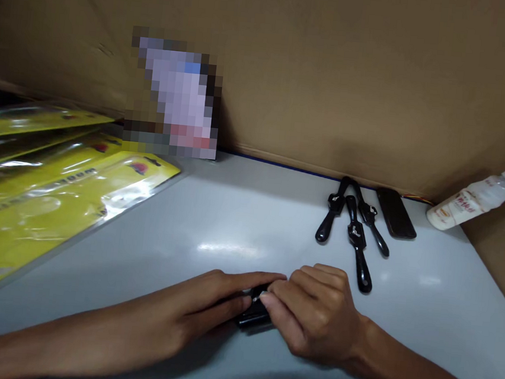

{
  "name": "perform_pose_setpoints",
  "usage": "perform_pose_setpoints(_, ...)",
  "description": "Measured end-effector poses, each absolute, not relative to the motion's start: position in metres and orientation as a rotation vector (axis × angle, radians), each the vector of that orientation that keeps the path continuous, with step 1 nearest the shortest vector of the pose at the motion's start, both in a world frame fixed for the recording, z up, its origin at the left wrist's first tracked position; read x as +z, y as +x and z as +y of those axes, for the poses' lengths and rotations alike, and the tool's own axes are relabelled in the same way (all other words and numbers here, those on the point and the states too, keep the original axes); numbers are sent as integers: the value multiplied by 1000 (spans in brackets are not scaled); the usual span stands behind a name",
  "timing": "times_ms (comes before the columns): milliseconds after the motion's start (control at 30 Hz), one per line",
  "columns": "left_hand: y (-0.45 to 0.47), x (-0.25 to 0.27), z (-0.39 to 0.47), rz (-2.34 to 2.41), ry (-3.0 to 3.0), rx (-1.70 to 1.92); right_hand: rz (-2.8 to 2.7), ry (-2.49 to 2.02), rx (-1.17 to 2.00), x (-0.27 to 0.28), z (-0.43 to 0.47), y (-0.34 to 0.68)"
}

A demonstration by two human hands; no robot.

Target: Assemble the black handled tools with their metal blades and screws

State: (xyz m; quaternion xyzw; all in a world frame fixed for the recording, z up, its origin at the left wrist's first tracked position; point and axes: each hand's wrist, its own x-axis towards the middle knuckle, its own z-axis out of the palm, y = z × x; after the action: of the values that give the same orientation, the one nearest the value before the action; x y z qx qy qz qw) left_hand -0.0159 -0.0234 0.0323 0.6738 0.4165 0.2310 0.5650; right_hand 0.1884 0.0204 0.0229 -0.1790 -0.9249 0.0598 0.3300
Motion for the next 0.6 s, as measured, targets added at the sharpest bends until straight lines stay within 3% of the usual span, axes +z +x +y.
perform_pose_setpoints(333, -16, 29, -23, 1010, 1588, 546, -2463, -315, 198, 24, 17, 189)
perform_pose_setpoints(600, -16, 31, -22, 983, 1613, 513, -2433, -448, 168, 23, 19, 189)
